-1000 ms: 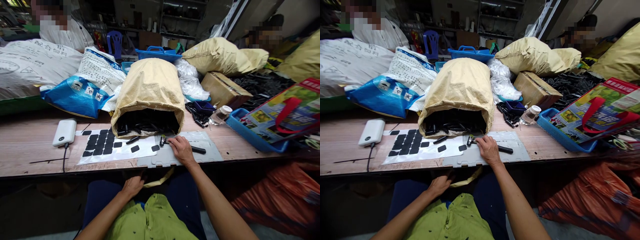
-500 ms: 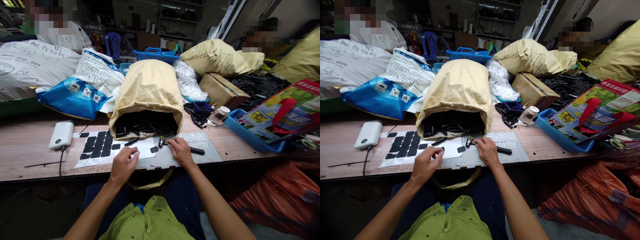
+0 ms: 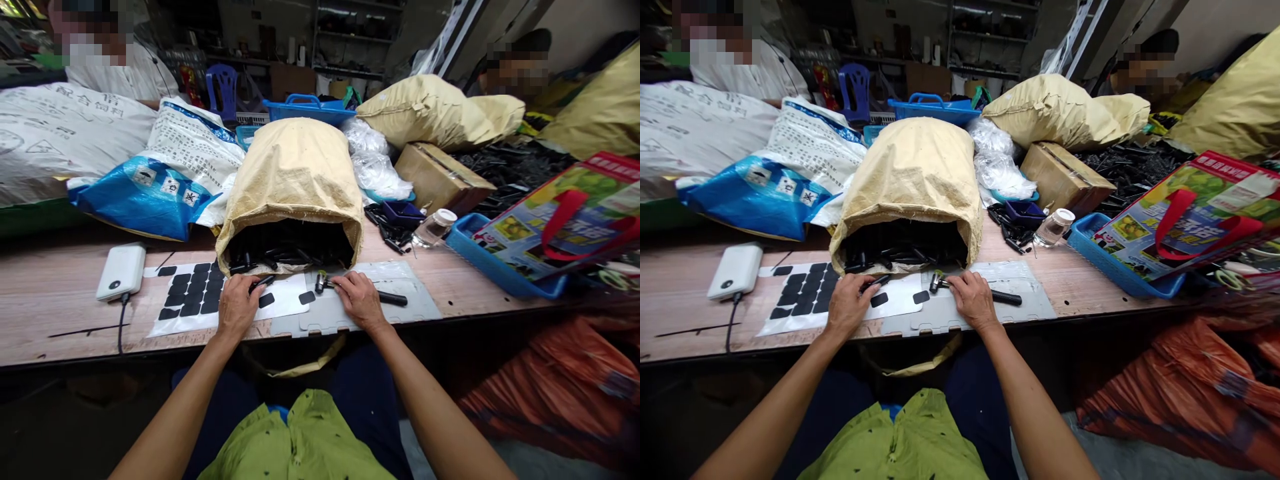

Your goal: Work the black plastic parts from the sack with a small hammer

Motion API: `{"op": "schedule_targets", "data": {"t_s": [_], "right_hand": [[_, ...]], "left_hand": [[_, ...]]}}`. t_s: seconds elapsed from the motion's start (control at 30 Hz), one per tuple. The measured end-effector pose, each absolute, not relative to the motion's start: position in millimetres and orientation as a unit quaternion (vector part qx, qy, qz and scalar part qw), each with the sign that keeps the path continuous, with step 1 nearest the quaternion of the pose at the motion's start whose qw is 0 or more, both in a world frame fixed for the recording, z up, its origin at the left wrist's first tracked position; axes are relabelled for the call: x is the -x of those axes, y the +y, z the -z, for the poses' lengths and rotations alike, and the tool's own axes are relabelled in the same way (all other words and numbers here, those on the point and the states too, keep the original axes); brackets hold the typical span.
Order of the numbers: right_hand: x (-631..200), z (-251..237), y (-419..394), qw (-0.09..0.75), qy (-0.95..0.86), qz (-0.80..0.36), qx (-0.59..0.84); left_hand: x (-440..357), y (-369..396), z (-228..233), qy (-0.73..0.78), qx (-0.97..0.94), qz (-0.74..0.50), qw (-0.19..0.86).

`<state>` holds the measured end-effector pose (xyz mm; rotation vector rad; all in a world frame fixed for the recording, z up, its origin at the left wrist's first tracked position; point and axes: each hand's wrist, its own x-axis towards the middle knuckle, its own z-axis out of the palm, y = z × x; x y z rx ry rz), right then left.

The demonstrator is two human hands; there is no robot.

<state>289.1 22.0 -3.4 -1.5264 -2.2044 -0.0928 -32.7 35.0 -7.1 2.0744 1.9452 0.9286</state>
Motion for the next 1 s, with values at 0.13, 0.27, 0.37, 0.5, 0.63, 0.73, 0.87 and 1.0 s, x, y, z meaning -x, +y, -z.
{"op": "schedule_targets", "data": {"t_s": [0.13, 0.27, 0.37, 0.5, 0.63, 0.73, 0.87, 1.0], "right_hand": [[-289.7, 3.7, 21.9, 0.227, -0.798, 0.034, 0.557], [-289.6, 4.6, 21.3, 0.226, -0.797, 0.035, 0.559], [-288.8, 5.4, 20.9, 0.227, -0.797, 0.034, 0.559], [-289.8, 3.5, 22.4, 0.229, -0.799, 0.028, 0.555], [-287.0, -6.1, 19.4, 0.242, -0.802, 0.01, 0.546], [-272.9, -16.9, 7.2, 0.267, -0.793, -0.008, 0.547], [-242.6, -28.4, -15.4, 0.368, -0.754, -0.135, 0.527], [-219.9, -36.2, -29.8, 0.371, -0.756, -0.181, 0.509]], "left_hand": [[25.5, 21.0, 0.3, 0.608, -0.707, -0.342, 0.118], [6.6, 7.6, 2.4, 0.54, -0.742, -0.344, 0.197], [-1.8, 4.6, 9.9, 0.515, -0.759, -0.346, 0.2], [-1.5, 6.2, 17.9, 0.498, -0.765, -0.363, 0.189], [0.3, 8.4, 18.8, 0.503, -0.759, -0.357, 0.208], [0.7, 9.9, 16.8, 0.506, -0.755, -0.35, 0.226], [1.9, 12.6, 14.3, 0.505, -0.754, -0.337, 0.253], [2.8, 14.3, 12.8, 0.507, -0.749, -0.336, 0.261]]}}
